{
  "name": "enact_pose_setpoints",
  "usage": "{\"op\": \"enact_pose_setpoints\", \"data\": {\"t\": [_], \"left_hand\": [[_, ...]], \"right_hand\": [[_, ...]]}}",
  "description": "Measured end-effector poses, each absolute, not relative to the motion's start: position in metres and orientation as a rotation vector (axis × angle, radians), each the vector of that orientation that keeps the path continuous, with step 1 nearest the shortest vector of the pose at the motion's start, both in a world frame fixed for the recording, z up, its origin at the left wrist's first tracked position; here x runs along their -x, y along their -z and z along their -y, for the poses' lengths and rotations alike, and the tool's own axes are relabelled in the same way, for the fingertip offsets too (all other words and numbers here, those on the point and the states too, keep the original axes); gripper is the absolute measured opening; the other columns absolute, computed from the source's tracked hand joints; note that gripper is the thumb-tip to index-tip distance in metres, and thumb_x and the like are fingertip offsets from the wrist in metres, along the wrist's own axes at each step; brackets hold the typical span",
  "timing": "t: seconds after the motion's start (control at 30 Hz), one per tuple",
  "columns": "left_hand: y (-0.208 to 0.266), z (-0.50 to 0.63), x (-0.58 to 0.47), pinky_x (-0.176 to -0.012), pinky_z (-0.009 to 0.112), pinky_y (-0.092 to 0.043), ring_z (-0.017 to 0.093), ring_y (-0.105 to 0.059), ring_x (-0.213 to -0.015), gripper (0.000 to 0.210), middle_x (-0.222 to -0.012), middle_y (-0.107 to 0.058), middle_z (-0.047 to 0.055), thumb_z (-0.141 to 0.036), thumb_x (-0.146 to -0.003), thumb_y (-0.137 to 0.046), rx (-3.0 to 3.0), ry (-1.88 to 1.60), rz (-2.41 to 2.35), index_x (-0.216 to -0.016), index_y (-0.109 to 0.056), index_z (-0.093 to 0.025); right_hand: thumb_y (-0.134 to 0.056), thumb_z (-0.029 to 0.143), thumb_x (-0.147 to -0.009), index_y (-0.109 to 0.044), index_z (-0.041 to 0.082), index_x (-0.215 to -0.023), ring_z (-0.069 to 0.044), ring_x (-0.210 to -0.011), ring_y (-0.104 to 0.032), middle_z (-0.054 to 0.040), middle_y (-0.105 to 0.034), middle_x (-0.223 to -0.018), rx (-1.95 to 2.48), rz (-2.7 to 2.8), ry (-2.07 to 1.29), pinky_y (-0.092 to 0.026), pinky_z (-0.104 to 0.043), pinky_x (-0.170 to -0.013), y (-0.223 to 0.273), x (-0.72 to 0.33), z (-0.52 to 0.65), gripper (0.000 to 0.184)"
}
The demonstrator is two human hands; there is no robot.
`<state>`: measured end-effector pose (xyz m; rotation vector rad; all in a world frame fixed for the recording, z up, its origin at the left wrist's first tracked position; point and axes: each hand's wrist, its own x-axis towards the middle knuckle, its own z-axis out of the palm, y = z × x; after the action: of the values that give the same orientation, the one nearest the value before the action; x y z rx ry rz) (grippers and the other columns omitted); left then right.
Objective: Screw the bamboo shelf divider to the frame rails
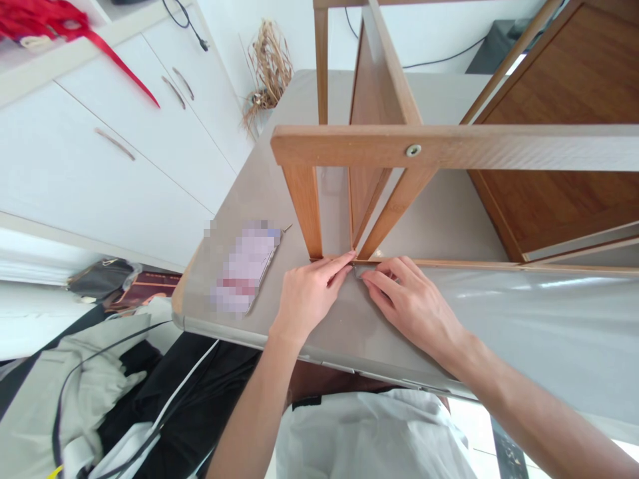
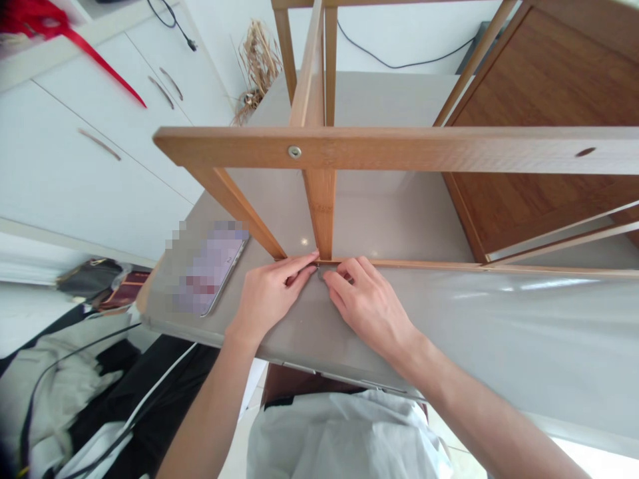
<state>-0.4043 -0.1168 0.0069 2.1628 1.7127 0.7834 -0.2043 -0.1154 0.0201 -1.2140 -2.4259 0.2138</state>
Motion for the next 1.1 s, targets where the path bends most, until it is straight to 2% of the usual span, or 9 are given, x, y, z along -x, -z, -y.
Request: {"op": "enact_pose_setpoints", "data": {"t": [0.27,0.43,0.63,0.83,1.1], "left_hand": [[-0.0078,0.1162,0.4044,-0.069,0.024,-0.049,0.013,-0.072,-0.081,0.029,-0.106,-0.078,-0.005,-0.031,-0.097,-0.058,-2.153,-0.773,-1.709,-0.125,-0.069,-0.036],[-0.0052,0.1169,0.4041,-0.074,0.024,-0.050,0.013,-0.073,-0.086,0.030,-0.110,-0.077,-0.005,-0.030,-0.098,-0.057,-2.140,-0.791,-1.706,-0.126,-0.068,-0.036],[-0.0041,0.1168,0.4044,-0.074,0.024,-0.050,0.013,-0.072,-0.082,0.031,-0.109,-0.077,-0.004,-0.031,-0.098,-0.057,-2.147,-0.792,-1.709,-0.126,-0.067,-0.037],[-0.0037,0.1168,0.4045,-0.076,0.024,-0.050,0.014,-0.073,-0.087,0.031,-0.111,-0.077,-0.004,-0.030,-0.098,-0.056,-2.142,-0.799,-1.698,-0.127,-0.067,-0.037],[-0.0043,0.1171,0.4041,-0.072,0.024,-0.049,0.013,-0.072,-0.082,0.031,-0.110,-0.077,-0.004,-0.029,-0.098,-0.058,-2.141,-0.810,-1.694,-0.126,-0.067,-0.036]], "right_hand": [[-0.051,0.015,-0.097,-0.069,0.017,-0.098,-0.019,-0.088,-0.052,-0.0080,-0.060,-0.093,1.186,2.432,-0.209,-0.048,-0.032,-0.079,-0.0209,0.2068,0.1173,0.018],[-0.052,0.016,-0.097,-0.069,0.016,-0.098,-0.019,-0.087,-0.053,-0.0084,-0.061,-0.094,1.161,2.417,-0.173,-0.049,-0.033,-0.079,-0.0179,0.2063,0.1143,0.017],[-0.053,0.016,-0.097,-0.069,0.014,-0.099,-0.019,-0.086,-0.054,-0.0091,-0.062,-0.092,1.142,2.389,-0.132,-0.050,-0.033,-0.079,-0.0189,0.2107,0.1144,0.016],[-0.054,0.017,-0.096,-0.069,0.015,-0.100,-0.019,-0.085,-0.055,-0.0086,-0.062,-0.092,1.155,2.374,-0.079,-0.051,-0.034,-0.079,-0.0194,0.2126,0.1168,0.016],[-0.052,0.015,-0.096,-0.068,0.019,-0.102,-0.020,-0.087,-0.056,-0.0087,-0.063,-0.095,1.188,2.351,-0.097,-0.050,-0.035,-0.080,-0.0215,0.2132,0.1186,0.018]]}}
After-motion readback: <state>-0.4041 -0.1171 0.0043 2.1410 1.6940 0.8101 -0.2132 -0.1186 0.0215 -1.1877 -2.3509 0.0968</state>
